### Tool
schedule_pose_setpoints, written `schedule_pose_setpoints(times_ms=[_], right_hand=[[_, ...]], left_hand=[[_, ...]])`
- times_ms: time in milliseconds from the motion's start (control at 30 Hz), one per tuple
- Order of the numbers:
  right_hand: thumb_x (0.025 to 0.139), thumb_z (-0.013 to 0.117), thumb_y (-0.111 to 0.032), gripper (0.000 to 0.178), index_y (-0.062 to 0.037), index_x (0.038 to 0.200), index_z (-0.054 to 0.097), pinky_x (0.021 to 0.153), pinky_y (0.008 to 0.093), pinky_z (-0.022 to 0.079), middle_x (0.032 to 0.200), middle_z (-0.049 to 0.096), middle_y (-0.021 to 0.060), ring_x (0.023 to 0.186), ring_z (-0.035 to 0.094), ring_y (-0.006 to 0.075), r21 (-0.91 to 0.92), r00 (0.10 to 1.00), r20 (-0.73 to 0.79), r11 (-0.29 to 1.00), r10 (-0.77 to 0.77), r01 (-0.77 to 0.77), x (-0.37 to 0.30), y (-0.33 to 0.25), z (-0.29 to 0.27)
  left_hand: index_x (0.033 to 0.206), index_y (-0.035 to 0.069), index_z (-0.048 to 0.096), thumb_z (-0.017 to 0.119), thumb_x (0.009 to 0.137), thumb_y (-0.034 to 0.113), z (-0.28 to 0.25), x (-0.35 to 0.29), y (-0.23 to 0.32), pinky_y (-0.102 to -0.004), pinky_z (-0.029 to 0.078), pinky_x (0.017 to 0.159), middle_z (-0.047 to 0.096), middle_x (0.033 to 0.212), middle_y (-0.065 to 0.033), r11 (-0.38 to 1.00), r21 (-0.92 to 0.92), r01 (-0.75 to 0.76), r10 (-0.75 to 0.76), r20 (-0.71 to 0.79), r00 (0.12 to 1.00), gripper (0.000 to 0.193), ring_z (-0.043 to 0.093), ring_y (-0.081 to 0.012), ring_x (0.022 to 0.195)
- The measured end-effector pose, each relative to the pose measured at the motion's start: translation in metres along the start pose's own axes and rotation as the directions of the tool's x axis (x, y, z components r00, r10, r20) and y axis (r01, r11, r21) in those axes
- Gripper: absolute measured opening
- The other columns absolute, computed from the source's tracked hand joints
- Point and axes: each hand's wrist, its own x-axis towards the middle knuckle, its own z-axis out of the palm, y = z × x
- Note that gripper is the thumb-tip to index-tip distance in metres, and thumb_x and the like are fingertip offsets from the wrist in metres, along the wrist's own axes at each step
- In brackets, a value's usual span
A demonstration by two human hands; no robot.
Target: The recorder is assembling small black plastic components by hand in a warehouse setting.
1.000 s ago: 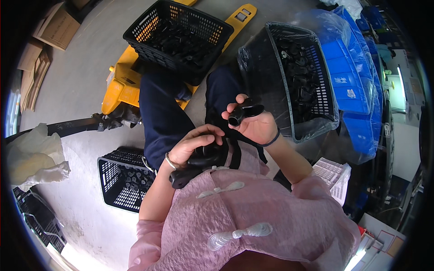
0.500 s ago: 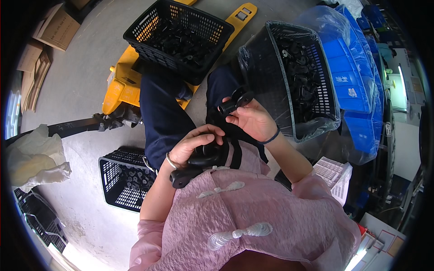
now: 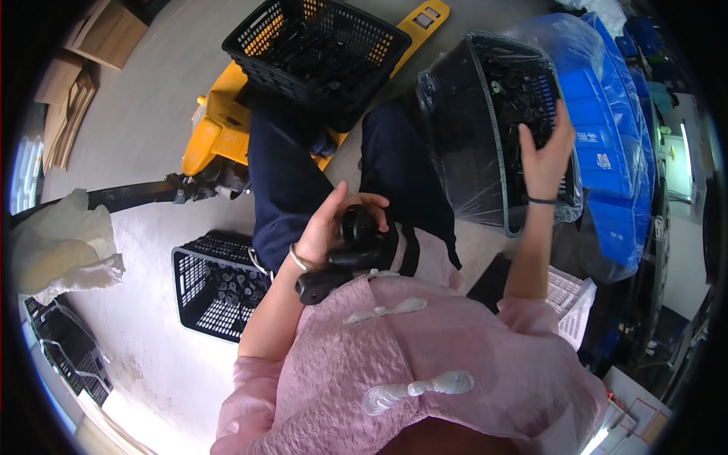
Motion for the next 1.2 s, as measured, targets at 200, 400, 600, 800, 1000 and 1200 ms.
schedule_pose_setpoints(times_ms=[200, 400, 600, 800, 1000, 1200], right_hand=[[0.07, 0.066, -0.019, 0.045, -0.002, 0.11, 0.053, 0.089, 0.0367, 0.038, 0.11, 0.051, 0.0139, 0.104, 0.048, 0.0275, 0.789, 0.653, 0.502, 0.609, -0.567, -0.079, -0.032, -0.1, 0.006], [0.068, 0.068, -0.012, 0.038, -0.0013, 0.101, 0.053, 0.085, 0.0339, 0.042, 0.104, 0.052, 0.0133, 0.097, 0.051, 0.0267, 0.827, 0.636, 0.541, 0.486, -0.55, -0.284, -0.067, -0.134, 0.027], [0.066, 0.069, -0.013, 0.035, -0.0063, 0.095, 0.051, 0.072, 0.0333, 0.041, 0.083, 0.059, 0.0061, 0.08, 0.055, 0.0223, 0.643, 0.733, 0.565, 0.759, -0.379, -0.104, -0.054, -0.133, 0.02], [0.065, 0.07, -0.014, 0.036, -0.0069, 0.095, 0.051, 0.071, 0.0346, 0.04, 0.084, 0.058, 0.0064, 0.079, 0.054, 0.0234, 0.644, 0.766, 0.529, 0.76, -0.365, -0.083, -0.053, -0.129, 0.017], [0.065, 0.068, -0.01, 0.035, -0.007, 0.096, 0.052, 0.074, 0.0359, 0.039, 0.088, 0.054, 0.0072, 0.083, 0.051, 0.0258, 0.659, 0.774, 0.441, 0.75, -0.455, 0.065, -0.058, -0.126, 0.011], [0.062, 0.066, -0.006, 0.036, -0.0094, 0.096, 0.054, 0.079, 0.036, 0.039, 0.095, 0.052, 0.0058, 0.089, 0.049, 0.0248, 0.631, 0.725, 0.423, 0.751, -0.544, 0.195, -0.059, -0.119, 0.008]], left_hand=[[0.122, 0.001, 0.041, 0.029, 0.085, 0.059, 0.001, 0.002, -0.003, -0.0324, 0.045, 0.082, 0.056, 0.101, -0.0129, 0.986, -0.165, 0.013, -0.021, -0.043, 0.999, 0.069, 0.055, -0.021, 0.091], [0.122, 0.006, 0.042, 0.03, 0.085, 0.061, 0.001, -0.003, -0.003, -0.0365, 0.041, 0.089, 0.055, 0.106, -0.0163, 0.966, -0.26, 0.009, -0.018, -0.031, 0.999, 0.068, 0.054, -0.0262, 0.095], [0.124, 0.004, 0.038, 0.026, 0.085, 0.061, -0.006, 0.002, -0.007, -0.0367, 0.041, 0.087, 0.051, 0.106, -0.0139, 0.953, -0.3, 0.041, -0.034, 0.03, 0.999, 0.07, 0.051, -0.0242, 0.097], [0.121, 0.001, 0.039, 0.027, 0.088, 0.056, -0.004, 0.001, -0.006, -0.0344, 0.042, 0.084, 0.054, 0.101, -0.0131, 0.99, -0.139, -0.015, 0.023, 0.055, 0.998, 0.065, 0.051, -0.0235, 0.096], [0.118, 0.0, 0.041, 0.029, 0.092, 0.045, -0.015, 0.001, -0.01, -0.0347, 0.042, 0.085, 0.055, 0.102, -0.0134, 0.993, -0.117, -0.001, 0.01, 0.075, 0.997, 0.053, 0.052, -0.0235, 0.096], [0.118, 0.002, 0.044, 0.04, 0.091, 0.024, -0.008, -0.006, -0.007, -0.0321, 0.043, 0.086, 0.054, 0.106, -0.0125, 0.988, -0.125, -0.092, 0.101, 0.069, 0.992, 0.035, 0.055, -0.0224, 0.095]])
